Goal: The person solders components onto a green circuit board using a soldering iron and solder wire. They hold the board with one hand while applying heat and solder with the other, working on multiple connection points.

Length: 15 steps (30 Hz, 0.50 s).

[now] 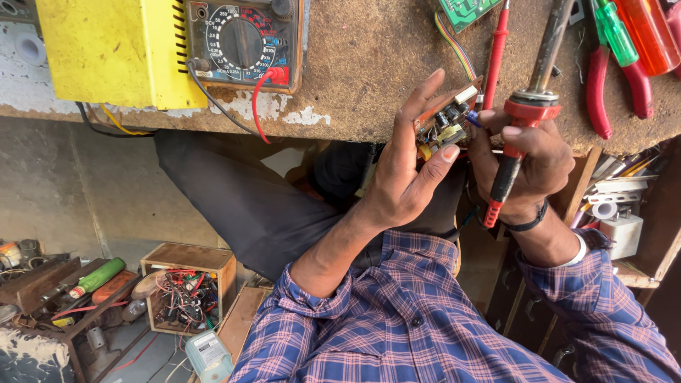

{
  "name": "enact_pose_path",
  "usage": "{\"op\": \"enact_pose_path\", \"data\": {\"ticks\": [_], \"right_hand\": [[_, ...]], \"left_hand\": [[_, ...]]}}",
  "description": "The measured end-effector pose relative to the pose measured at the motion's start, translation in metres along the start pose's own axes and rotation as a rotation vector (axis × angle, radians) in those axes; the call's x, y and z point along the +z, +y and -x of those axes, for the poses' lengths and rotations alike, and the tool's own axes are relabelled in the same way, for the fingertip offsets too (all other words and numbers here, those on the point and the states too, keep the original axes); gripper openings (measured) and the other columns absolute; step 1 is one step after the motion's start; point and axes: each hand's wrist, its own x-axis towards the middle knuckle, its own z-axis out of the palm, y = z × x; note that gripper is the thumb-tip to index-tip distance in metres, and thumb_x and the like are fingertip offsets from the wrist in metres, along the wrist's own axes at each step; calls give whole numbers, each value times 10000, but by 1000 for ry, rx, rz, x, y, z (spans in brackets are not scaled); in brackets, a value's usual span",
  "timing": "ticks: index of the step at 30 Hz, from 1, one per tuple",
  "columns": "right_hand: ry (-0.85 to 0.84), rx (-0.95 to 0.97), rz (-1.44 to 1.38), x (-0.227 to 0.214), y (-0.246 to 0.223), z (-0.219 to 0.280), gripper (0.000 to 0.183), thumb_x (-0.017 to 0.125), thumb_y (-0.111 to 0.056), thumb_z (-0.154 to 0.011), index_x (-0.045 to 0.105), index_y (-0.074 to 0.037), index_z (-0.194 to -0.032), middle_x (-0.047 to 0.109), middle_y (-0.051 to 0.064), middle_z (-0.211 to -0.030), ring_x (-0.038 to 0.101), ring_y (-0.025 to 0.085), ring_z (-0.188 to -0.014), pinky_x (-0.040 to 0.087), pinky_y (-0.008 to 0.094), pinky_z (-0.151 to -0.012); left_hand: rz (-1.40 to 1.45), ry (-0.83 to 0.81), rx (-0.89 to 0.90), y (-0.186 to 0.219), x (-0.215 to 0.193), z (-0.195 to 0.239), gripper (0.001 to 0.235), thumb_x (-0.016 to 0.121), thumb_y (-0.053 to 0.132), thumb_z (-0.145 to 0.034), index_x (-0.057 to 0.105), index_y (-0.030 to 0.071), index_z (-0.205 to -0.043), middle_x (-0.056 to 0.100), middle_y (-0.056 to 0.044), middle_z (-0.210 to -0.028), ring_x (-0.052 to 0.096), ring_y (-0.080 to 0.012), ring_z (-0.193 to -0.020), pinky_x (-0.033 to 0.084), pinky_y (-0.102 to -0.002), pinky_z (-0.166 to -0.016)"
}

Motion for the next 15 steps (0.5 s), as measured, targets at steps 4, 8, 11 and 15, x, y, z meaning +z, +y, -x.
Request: {"op": "enact_pose_path", "data": {"ticks": [4,8,11,15], "right_hand": [[-5,-9,-11,-1,1,0,518,827,155,-974,465,-103,-1239,761,170,-1067,772,282,-964,613,363,-839],[8,-10,-7,0,0,1,518,830,157,-969,469,-97,-1241,758,178,-1068,774,285,-963,620,364,-838],[7,-29,14,1,0,2,503,814,162,-971,472,-95,-1235,759,184,-1072,782,290,-961,636,361,-831],[7,-51,26,2,-2,0,513,847,146,-971,469,-92,-1223,751,197,-1082,777,301,-994,628,339,-797]], "left_hand": [[-11,-4,6,-3,1,0,614,499,268,-1199,125,103,-1657,312,-131,-1674,397,-234,-1497,368,-391,-1296],[-15,-1,14,-4,1,1,611,505,249,-1195,126,112,-1654,262,-120,-1696,384,-240,-1505,363,-391,-1300],[0,6,16,-3,2,0,613,516,227,-1191,126,108,-1649,235,-116,-1704,381,-244,-1504,373,-385,-1292],[-3,16,4,-2,2,0,619,537,209,-1184,142,90,-1645,244,-118,-1706,403,-245,-1493,382,-378,-1277]]}}
